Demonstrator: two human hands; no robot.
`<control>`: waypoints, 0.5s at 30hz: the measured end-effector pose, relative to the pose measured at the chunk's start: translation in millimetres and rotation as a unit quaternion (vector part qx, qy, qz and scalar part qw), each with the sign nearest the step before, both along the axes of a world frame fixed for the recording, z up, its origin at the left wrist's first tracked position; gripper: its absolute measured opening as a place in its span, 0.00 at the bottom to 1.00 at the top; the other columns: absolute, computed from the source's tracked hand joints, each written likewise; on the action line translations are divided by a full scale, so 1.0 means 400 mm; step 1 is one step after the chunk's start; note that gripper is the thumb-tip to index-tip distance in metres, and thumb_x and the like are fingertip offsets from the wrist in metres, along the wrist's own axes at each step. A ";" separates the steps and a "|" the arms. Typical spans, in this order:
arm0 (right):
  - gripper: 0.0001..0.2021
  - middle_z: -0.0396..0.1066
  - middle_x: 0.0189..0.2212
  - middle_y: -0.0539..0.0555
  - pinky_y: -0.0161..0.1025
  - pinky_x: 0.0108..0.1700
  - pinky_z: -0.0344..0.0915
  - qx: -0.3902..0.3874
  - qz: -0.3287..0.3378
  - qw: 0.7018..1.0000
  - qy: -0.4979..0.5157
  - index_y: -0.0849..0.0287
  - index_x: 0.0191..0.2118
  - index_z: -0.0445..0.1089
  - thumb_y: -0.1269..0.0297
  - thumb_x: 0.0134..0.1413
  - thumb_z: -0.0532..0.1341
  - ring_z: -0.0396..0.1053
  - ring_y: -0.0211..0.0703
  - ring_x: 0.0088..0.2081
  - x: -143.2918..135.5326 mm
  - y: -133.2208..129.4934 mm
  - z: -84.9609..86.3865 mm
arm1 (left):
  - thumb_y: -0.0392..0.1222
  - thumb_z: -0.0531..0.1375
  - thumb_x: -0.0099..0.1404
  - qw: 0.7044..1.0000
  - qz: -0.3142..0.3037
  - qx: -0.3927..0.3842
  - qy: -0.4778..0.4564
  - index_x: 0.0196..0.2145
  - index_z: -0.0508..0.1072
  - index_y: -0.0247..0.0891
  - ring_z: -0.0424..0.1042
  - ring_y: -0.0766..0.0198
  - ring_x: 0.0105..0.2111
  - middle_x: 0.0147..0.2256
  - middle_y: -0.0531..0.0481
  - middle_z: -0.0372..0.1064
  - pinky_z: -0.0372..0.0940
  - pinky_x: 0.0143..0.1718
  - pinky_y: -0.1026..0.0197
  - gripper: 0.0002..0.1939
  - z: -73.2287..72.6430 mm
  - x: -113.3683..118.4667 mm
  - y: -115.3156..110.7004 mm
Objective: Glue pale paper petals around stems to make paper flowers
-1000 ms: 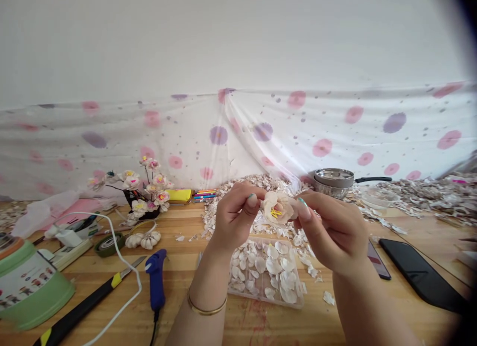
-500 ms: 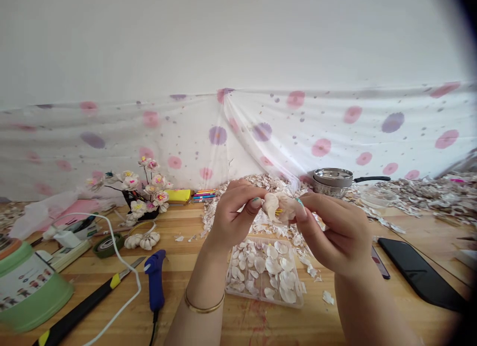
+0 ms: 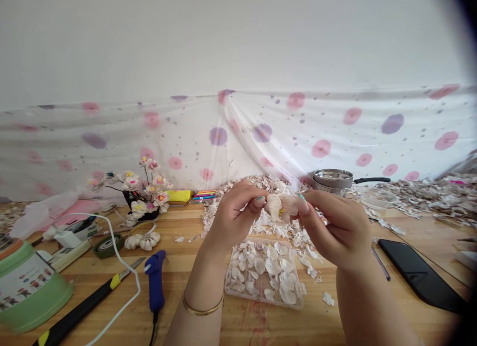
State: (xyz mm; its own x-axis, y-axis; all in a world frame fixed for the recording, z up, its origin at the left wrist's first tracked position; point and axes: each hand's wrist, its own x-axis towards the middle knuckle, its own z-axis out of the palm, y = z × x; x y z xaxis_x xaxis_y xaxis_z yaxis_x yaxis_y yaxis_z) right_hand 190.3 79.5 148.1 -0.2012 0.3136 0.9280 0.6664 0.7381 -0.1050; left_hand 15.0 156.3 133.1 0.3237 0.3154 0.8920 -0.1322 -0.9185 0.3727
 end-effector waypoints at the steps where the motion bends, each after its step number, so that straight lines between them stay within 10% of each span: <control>1: 0.12 0.61 0.17 0.47 0.32 0.22 0.52 -0.001 0.001 1.000 0.001 0.61 0.26 0.66 0.71 0.62 0.55 0.57 0.31 0.19 0.002 0.002 0.000 | 0.47 0.54 0.71 1.000 -0.001 -0.013 0.007 0.33 0.75 0.40 0.62 0.64 0.29 0.25 0.53 0.63 0.58 0.33 0.60 0.14 0.000 -0.001 -0.001; 15: 0.12 0.63 0.20 0.47 0.31 0.25 0.56 -0.065 0.052 0.996 0.022 0.61 0.30 0.68 0.64 0.65 0.55 0.61 0.31 0.22 0.012 0.012 -0.004 | 0.47 0.53 0.72 0.997 -0.014 -0.077 -0.013 0.32 0.72 0.39 0.61 0.66 0.26 0.26 0.53 0.61 0.57 0.29 0.62 0.14 -0.007 0.007 -0.001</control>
State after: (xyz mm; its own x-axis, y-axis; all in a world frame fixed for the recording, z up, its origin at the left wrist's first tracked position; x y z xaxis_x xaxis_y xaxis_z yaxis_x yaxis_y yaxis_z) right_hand 195.2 84.3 146.5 -0.1984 0.4123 0.8892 0.5801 0.7806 -0.2325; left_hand 17.8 155.8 130.3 0.3123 0.4410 0.8415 -0.1687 -0.8459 0.5059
